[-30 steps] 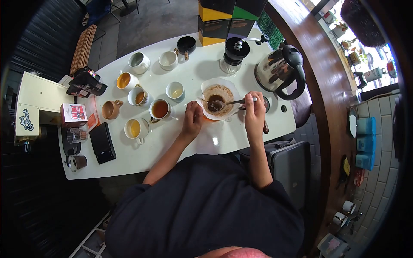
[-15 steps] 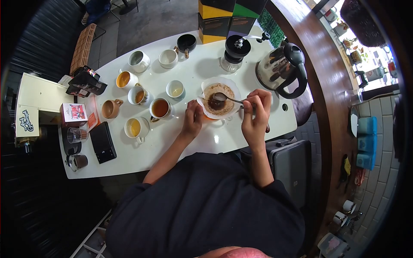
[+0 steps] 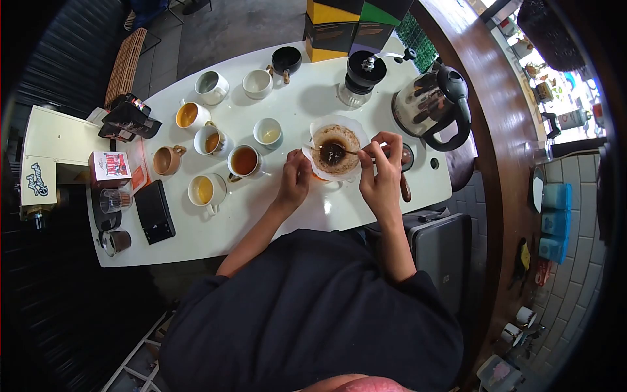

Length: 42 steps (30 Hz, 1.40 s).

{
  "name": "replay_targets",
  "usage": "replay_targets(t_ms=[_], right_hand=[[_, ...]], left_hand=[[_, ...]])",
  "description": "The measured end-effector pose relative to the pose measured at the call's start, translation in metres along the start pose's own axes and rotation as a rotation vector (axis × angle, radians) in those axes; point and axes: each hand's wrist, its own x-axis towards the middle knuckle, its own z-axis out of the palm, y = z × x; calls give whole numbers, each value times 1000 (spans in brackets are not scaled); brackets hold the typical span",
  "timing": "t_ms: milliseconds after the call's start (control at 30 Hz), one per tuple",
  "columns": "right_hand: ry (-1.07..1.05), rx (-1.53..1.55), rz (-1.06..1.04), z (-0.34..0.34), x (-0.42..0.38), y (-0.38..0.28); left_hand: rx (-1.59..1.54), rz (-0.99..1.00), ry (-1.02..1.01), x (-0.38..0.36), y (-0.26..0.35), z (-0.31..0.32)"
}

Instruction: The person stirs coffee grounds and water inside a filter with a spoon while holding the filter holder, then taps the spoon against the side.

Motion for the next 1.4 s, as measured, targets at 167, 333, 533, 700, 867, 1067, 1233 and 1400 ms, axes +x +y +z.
replay_targets(t_ms=[167, 333, 533, 700, 867, 1067, 1233, 1400], right_hand=[[6, -98, -70, -4, 0, -7], [42, -164, -163, -9, -1, -11], [-19, -150, -158, 0, -8, -11], [-31, -140, -165, 2, -17, -15], [-37, -128, -197, 0, -20, -21], [-36, -89, -200, -9, -20, -29], [-16, -83, -192, -15, -20, -34], [-56, -50, -185, -10, -18, -29]], left_hand=[[20, 41, 10, -2, -10, 0], [33, -66, -39, -2, -9, -1], [-3, -47, -21, -1, -6, 0], [-12, -76, -37, -2, -7, -1], [-16, -75, -38, -1, -7, -2], [18, -49, -49, 0, -3, -3], [12, -72, -62, 0, 1, -4], [-37, -32, -27, -2, -4, -1]])
